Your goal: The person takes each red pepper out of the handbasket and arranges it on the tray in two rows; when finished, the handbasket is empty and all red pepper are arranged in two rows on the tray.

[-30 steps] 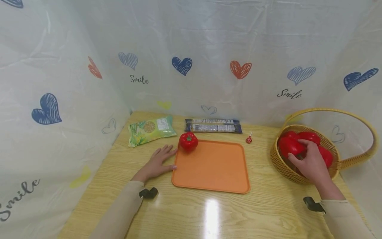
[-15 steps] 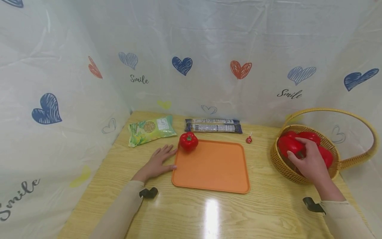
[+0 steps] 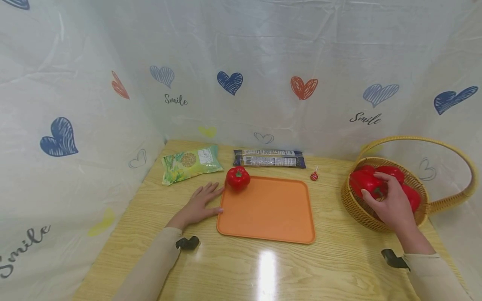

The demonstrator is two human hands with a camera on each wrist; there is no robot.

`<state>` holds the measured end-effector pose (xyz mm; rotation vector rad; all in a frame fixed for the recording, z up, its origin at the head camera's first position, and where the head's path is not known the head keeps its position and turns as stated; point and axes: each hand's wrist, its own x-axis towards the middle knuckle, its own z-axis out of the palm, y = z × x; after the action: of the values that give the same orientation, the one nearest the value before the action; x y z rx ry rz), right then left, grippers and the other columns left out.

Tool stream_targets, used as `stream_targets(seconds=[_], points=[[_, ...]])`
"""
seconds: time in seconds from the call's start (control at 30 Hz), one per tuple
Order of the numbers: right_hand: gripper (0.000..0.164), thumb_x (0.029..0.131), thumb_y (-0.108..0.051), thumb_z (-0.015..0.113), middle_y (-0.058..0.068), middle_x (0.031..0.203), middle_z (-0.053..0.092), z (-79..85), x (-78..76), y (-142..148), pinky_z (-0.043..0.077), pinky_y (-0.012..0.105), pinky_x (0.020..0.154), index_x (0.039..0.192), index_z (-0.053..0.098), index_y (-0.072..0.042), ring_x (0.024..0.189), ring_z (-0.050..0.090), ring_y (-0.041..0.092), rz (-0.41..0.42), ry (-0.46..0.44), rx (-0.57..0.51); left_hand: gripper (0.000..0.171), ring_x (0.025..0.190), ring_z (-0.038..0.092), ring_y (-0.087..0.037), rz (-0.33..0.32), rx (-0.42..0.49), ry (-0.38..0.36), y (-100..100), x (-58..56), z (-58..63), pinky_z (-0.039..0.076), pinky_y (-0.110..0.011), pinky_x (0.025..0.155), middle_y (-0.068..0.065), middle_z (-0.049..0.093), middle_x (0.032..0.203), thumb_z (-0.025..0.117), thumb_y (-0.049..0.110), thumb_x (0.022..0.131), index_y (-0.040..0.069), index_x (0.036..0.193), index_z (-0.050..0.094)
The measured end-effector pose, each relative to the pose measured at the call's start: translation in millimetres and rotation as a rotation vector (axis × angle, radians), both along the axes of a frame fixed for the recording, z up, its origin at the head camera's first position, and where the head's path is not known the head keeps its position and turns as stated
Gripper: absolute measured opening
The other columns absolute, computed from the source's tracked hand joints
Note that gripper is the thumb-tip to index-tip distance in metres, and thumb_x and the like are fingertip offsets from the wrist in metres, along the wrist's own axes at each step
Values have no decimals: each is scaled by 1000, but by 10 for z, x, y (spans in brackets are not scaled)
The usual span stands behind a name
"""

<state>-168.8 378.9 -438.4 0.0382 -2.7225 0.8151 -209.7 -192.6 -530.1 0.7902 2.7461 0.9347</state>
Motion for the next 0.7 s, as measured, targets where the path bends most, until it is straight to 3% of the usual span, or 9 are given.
stream_targets(seconds=[0.13,0.27,0.37,0.53,0.7], points=[[63,90,-17,76,29,134,47,12,-1,-30,38,14,73,142,45,1,114,47,48,19,36,10,77,156,10,-35,1,-5,2,-2,-1,-3,3,-56,124,-15,24,167,70,45,95,15,158,39],[59,90,-16,75,28,138,45,27,-5,-67,48,47,78,141,49,-1,118,43,47,30,60,30,78,156,10,-35,3,-11,1,-7,-6,-15,3,-56,124,-14,24,167,69,47,95,16,159,38],[59,91,-18,75,28,141,46,33,-8,-81,48,62,84,142,50,-3,120,43,47,31,59,26,78,156,10,-35,3,-10,0,-9,-10,-24,2,-55,124,-14,24,167,69,47,95,17,159,38],[57,92,-19,76,28,143,48,41,-11,-101,44,74,88,141,52,-4,122,46,48,27,59,16,78,156,10,-35,0,-7,4,-7,-11,-28,2,-55,124,-14,23,167,69,47,95,16,159,37],[53,93,-19,75,27,143,49,59,-9,-133,43,76,91,139,54,-4,123,47,49,38,70,19,78,156,10,-34,2,-12,3,-4,-5,-23,2,-55,124,-14,23,167,69,47,95,16,159,37]])
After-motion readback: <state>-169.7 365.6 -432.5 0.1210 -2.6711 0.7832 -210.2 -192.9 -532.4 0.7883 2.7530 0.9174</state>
